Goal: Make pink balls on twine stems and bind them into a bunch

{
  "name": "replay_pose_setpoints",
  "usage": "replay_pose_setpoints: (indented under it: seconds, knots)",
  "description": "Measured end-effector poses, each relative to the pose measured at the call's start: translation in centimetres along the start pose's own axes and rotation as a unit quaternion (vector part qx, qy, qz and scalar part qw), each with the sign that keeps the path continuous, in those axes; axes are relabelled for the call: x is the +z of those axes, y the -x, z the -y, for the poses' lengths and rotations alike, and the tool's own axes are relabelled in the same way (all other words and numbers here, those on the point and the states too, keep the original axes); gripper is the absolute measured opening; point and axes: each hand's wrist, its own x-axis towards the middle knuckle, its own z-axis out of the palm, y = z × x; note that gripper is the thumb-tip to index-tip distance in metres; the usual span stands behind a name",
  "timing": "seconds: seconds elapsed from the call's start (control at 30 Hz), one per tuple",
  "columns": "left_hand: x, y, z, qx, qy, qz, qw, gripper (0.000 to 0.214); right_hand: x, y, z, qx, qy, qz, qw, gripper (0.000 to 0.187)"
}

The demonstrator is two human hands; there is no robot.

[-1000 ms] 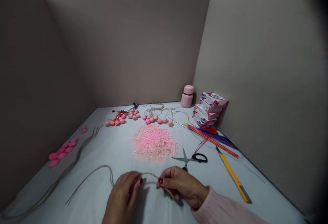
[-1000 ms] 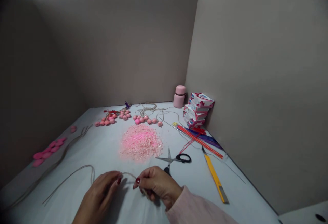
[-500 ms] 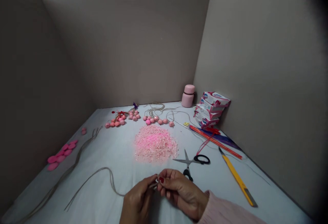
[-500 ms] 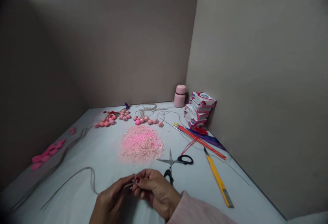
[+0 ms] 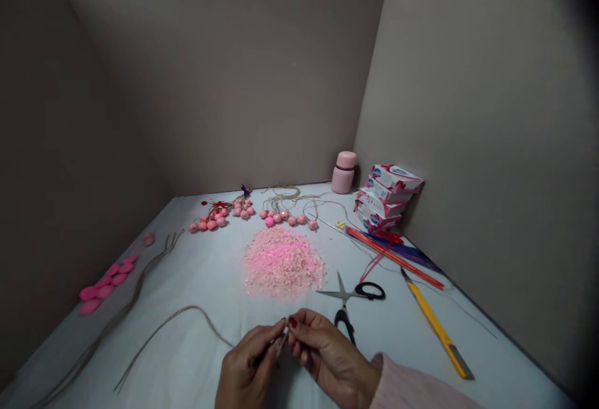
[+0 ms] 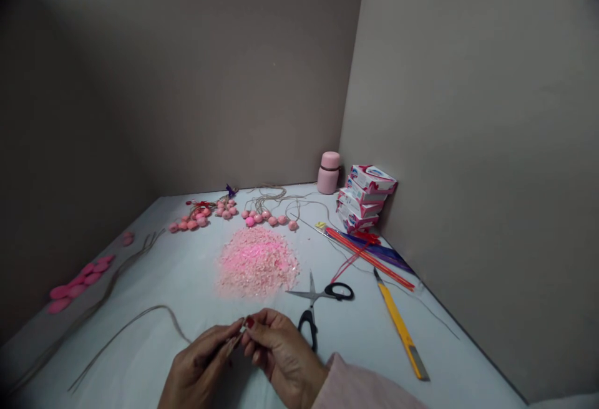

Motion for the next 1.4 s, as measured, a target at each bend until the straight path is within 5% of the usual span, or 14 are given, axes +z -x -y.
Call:
replay_pose_setpoints:
  seconds: [0.2, 0.5, 0.77, 0.93, 1.13, 1.23, 1.4]
  knots:
    - [-0.1, 0.0, -0.7, 0.005, 0.003, 0.008, 1.0, 0.034, 0.4, 0.3, -0.2, 0.003, 0.001, -0.008, 1.0, 0.036]
    - [0.9, 0.2, -1.6, -0.15, 0.072, -0.08, 0.983, 0.015, 0.6, 0.4, -0.8, -0.078, 0.173, -0.011, 0.982, 0.038]
    - [0.9, 0.1, -2.1, -0.211, 0.085, -0.104, 0.968, 0.022, 0.8, 1.5, -0.6, -0.26, 0.425, -0.026, 0.867, 0.013]
    - [0.8, 0.0, -2.5, -0.215, 0.1, -0.112, 0.965, 0.025, 0.7, 2.0, -0.3, -0.371, 0.532, -0.004, 0.762, 0.016]
    - [0.8, -0.2, -2.5, -0.241, 0.127, -0.111, 0.956, 0.027, 0.5, 2.0, 0.0, -0.43, 0.58, 0.028, 0.691, 0.023]
    - [0.9, -0.3, -2.2, -0.265, 0.141, -0.115, 0.947, 0.026, 0.5, 2.0, -0.1, -0.435, 0.58, 0.025, 0.689, 0.021]
    - [0.8, -0.2, -2.2, -0.243, 0.122, -0.108, 0.956, 0.02, 0.5, 1.9, -0.3, -0.41, 0.554, 0.007, 0.724, 0.016]
